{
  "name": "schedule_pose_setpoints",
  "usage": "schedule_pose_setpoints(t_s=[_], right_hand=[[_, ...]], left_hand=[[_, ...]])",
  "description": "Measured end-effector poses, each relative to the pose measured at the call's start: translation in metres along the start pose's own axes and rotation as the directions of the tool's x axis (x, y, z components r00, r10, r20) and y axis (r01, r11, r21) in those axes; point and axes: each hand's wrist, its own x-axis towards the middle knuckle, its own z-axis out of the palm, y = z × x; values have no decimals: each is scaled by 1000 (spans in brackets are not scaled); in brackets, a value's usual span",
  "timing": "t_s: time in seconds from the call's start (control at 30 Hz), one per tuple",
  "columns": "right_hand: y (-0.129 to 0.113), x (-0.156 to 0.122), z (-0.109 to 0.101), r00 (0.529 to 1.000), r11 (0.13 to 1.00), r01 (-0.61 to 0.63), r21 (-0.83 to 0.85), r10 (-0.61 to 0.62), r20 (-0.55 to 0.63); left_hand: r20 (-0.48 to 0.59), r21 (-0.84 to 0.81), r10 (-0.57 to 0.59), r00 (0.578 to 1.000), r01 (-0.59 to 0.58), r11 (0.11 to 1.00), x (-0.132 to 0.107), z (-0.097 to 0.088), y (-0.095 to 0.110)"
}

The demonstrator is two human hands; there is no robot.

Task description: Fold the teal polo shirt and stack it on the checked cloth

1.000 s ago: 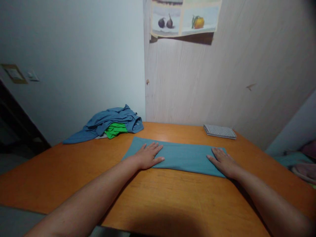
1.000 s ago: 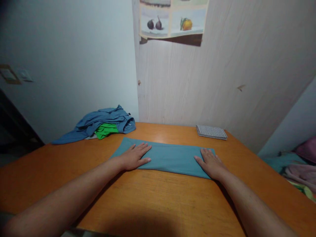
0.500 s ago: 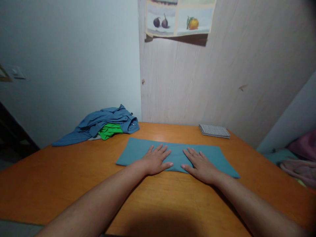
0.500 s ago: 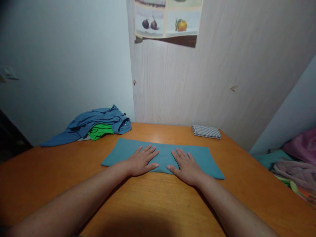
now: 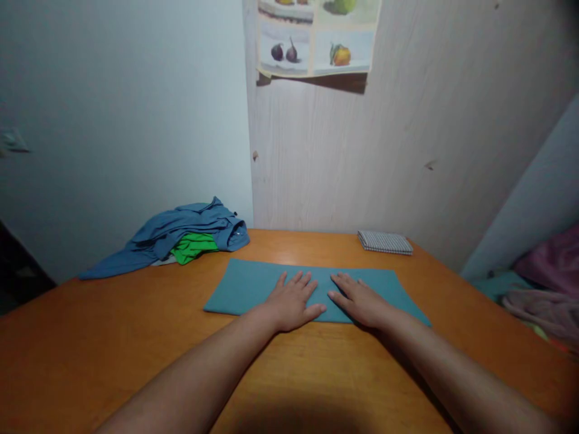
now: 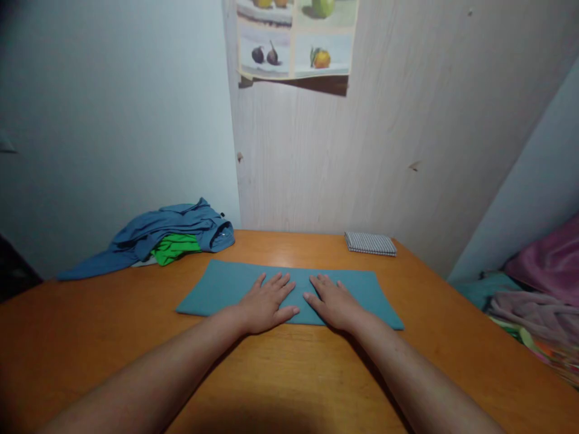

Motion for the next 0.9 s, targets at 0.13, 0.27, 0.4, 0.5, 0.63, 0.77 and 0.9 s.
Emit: schedule_pose_setpoints(t_s=[0.13,0.27,0.4,0.5,0.63,0.77,0.9], right_hand=[[-10,7,1,995,1000,-19,-9,19,-101],[-14,11,5,998,999,-26,-25,24,-60],[6,7,3,994,996,-92,-10,91,-54],[29,1,-4,980,980,-191,-45,188,-68],[57,-3,-8,964,964,-254,-75,245,-107],[75,-4,-8,924,928,-368,-57,358,-138],[84,-4,-6,925,929,-368,-31,362,-111]], left_hand=[[-24,18,-4,1000,5,1000,0,1,-3],[-34,34,-9,999,10,999,1,4,-6],[-39,47,0,999,2,999,3,5,-9],[-37,49,-8,999,10,999,4,6,-11],[-38,41,-9,999,11,999,4,6,-12],[-35,39,-6,999,8,999,3,5,-13],[-25,38,-6,1000,7,999,3,2,-11]])
